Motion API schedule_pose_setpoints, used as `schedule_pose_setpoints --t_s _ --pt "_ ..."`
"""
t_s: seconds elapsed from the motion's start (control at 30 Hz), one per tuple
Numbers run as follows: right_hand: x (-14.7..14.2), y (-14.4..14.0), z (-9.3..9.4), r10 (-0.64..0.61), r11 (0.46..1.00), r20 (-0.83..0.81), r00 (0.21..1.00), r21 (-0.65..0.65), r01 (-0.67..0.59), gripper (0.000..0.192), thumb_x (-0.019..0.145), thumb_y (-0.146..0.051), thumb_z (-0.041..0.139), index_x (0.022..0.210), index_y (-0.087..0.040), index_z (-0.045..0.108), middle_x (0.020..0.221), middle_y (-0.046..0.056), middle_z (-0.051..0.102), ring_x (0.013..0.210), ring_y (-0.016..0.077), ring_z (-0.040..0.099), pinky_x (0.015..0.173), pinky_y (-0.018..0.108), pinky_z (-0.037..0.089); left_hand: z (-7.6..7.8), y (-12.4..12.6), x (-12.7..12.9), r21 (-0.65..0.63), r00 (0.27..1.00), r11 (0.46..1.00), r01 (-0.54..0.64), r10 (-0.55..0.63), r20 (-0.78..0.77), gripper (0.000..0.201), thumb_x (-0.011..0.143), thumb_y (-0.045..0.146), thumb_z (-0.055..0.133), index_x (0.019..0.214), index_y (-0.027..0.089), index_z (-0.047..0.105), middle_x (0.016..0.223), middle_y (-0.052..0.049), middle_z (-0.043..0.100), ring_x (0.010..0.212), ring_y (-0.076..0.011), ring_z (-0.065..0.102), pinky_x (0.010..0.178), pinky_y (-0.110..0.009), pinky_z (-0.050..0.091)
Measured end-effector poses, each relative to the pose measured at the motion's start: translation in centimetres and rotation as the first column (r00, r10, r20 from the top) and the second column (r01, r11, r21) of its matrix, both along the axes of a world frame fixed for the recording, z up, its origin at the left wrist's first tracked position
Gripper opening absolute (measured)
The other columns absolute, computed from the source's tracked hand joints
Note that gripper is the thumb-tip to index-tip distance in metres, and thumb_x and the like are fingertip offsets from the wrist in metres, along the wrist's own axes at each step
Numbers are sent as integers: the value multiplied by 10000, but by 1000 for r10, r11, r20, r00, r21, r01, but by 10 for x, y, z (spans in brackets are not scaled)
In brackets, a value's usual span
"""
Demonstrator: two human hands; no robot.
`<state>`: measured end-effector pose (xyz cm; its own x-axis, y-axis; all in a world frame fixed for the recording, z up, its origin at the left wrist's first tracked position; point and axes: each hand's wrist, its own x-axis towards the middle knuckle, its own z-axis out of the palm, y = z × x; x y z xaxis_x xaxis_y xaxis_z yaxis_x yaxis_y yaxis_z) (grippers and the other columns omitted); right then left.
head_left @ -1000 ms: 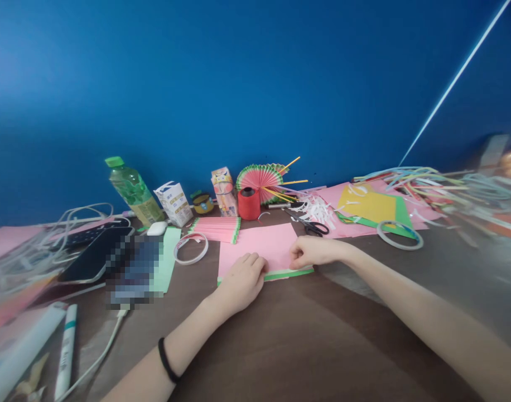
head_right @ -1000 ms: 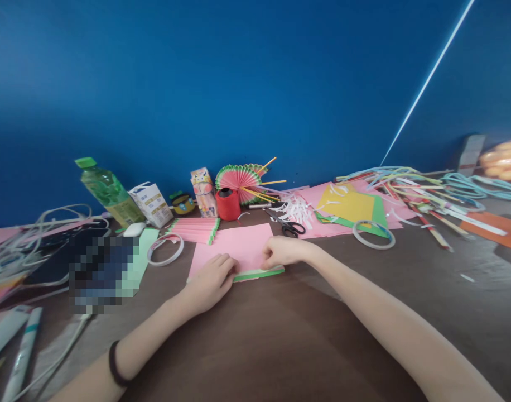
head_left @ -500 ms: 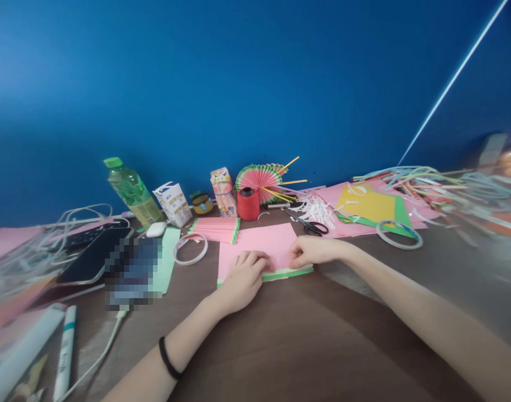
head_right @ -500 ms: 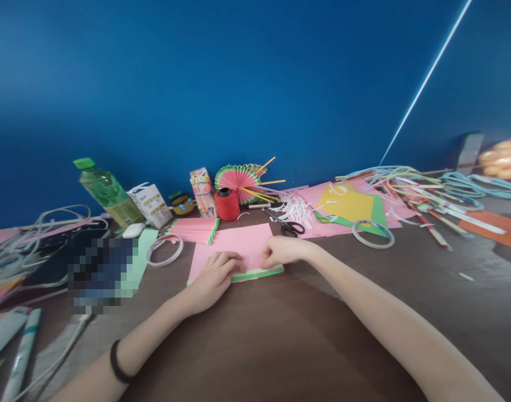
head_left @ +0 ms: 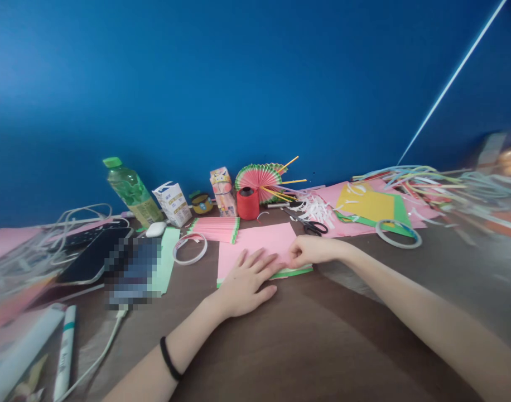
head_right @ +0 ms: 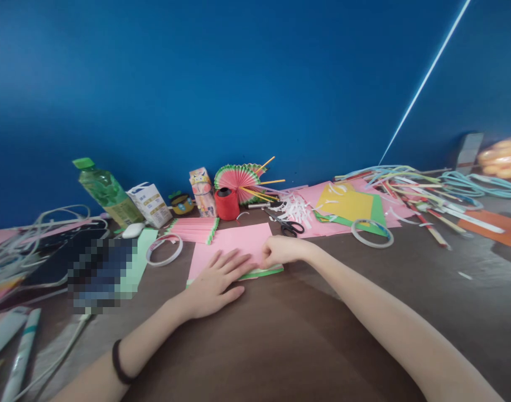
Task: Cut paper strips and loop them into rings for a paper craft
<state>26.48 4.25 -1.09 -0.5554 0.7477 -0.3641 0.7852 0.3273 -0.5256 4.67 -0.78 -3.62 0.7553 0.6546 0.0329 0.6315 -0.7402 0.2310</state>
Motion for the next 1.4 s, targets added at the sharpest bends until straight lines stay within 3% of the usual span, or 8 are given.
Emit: schedule_pose_setpoints --t_s 0.8,1.07,1.27,1.4 --pt "2 -2 6 -40 995 133 990 100 27 267 616 -414 597 630 -147 586 546 15 568 512 121 487 451 209 298 2 -1 0 10 998 1000 29 -28 -48 512 830 514 297 1319 382 226 1429 -11 214 1304 -277 132 1018 -554 67" --pt "11 4 10 -44 998 222 974 61 31 410 533 -549 628 628 -154 576 574 -1 550 537 115 467 461 210 286 1 -1 0 30 999 999 26 -25 -44 517 823 523 308 1316 388 231 1425 -4 227 1298 -278 159 1020 -550 93" --pt "28 11 15 -88 994 349 933 -24 103 341 508 -461 662 627 -161 552 558 -20 510 526 108 433 461 210 279 3 0 0 36 998 999 30 -28 -51 520 825 525 298 1321 393 212 1427 4 218 1299 -278 159 1021 -552 94" --pt "30 12 18 -82 996 298 951 6 84 264 542 -390 645 624 -160 546 563 -25 503 531 102 427 466 203 280 3 0 0 37 997 999 31 -29 -71 525 825 528 292 1324 393 200 1430 -1 210 1301 -274 153 1018 -555 96"
